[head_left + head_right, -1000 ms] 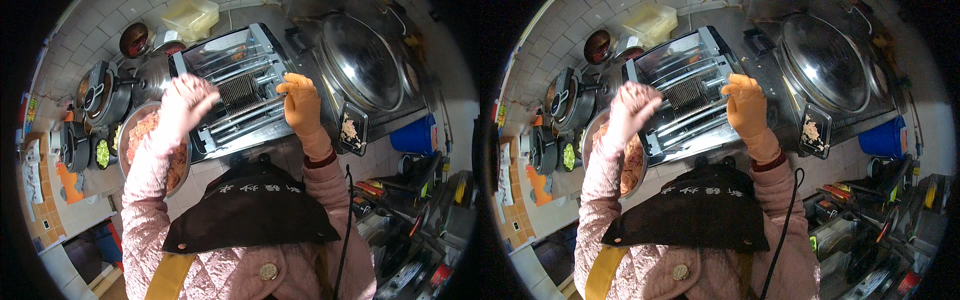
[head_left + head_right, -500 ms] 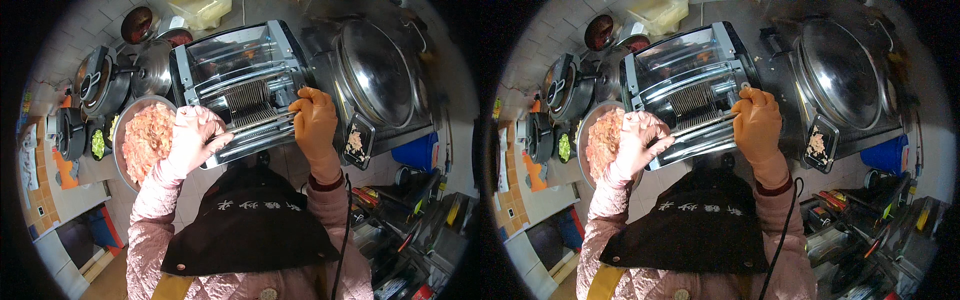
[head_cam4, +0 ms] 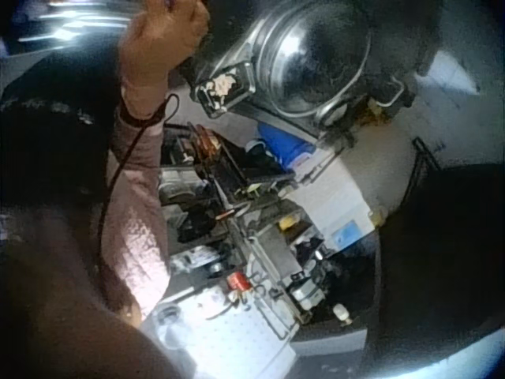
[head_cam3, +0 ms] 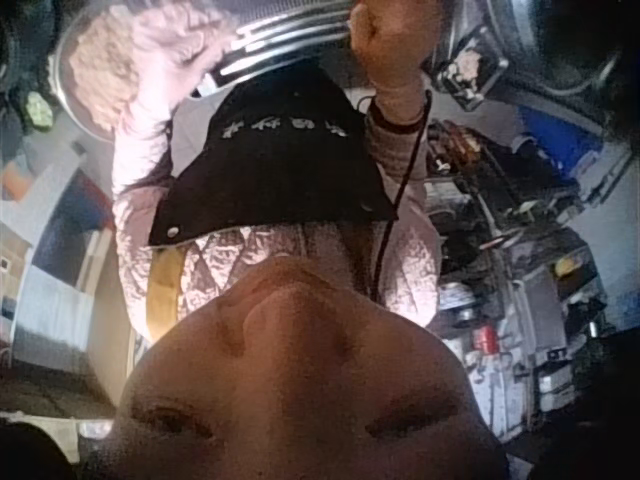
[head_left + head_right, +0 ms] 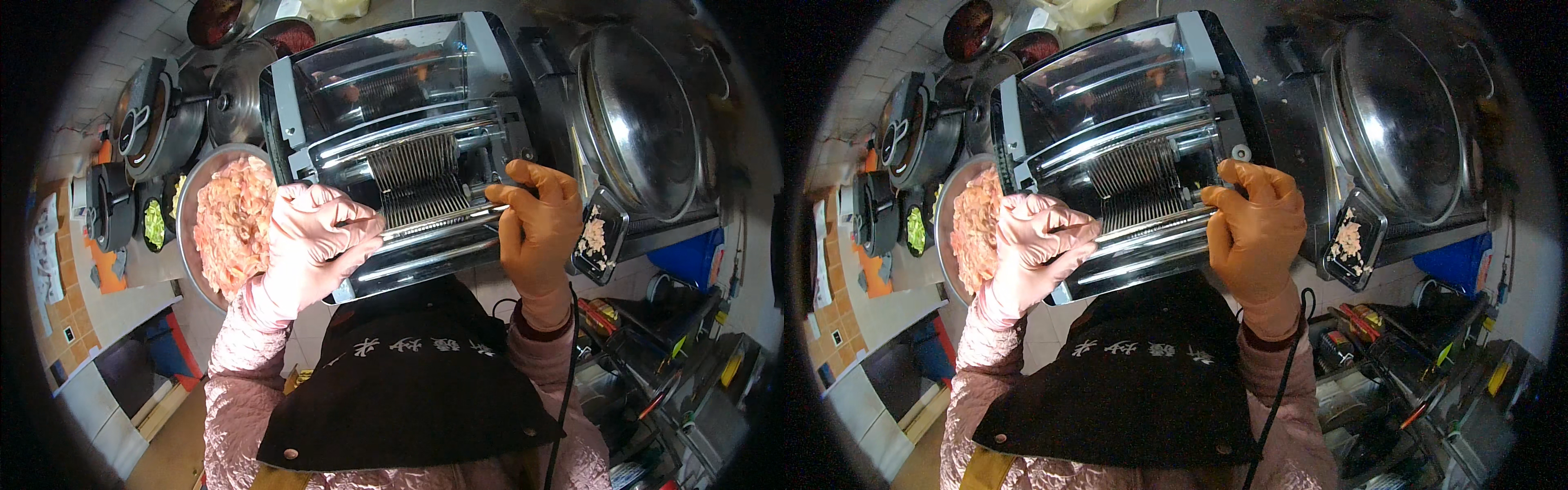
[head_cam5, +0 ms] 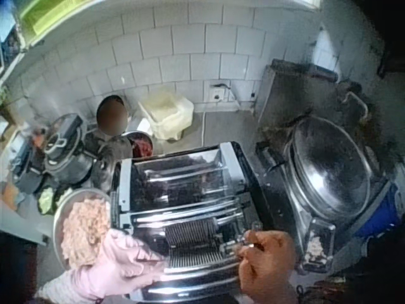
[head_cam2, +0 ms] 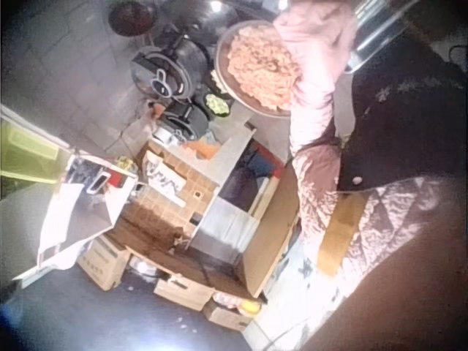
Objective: The person assembles a meat slicer by inserting the blade, securing it with a screw, attaching the top cover, and tightening the assembly. They then plug in the power cord and prepare the machine for use.
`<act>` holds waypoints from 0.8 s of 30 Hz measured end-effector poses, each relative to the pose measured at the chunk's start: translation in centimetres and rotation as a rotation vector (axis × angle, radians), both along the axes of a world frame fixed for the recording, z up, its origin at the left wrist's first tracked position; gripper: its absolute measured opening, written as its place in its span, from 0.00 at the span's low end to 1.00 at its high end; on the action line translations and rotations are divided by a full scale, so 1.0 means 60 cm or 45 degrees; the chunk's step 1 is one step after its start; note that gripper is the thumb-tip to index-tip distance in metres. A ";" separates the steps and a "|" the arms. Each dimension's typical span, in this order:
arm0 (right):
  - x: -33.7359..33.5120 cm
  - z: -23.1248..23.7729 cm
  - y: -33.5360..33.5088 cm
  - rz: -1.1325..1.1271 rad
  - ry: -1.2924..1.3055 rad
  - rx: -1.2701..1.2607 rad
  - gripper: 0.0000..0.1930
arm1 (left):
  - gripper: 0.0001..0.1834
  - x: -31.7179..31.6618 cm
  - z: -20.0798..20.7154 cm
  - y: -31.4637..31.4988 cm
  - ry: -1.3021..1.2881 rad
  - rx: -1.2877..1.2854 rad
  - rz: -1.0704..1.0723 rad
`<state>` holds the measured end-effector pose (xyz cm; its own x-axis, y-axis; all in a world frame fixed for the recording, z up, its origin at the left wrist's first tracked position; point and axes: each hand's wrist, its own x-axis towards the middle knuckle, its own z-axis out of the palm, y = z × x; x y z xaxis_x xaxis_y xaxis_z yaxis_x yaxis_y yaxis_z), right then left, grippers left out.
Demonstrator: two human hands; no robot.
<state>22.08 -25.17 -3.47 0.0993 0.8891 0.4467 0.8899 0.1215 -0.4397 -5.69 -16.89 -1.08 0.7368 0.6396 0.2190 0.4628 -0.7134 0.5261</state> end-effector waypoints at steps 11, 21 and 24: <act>-0.002 0.006 0.002 0.010 -0.066 0.034 0.12 | 0.12 0.011 0.006 0.000 0.077 0.091 0.025; 0.002 -0.002 0.001 0.017 -0.024 0.127 0.11 | 0.10 0.033 -0.014 0.025 0.363 0.429 0.191; 0.005 -0.010 0.003 0.049 0.020 0.179 0.08 | 0.14 0.044 -0.022 0.038 0.385 0.549 0.178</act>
<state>22.36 -24.97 -4.07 0.0739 0.8212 0.5658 0.8766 0.2169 -0.4295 -3.05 -14.62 -2.40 0.7221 0.6349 0.2747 0.6540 -0.7560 0.0281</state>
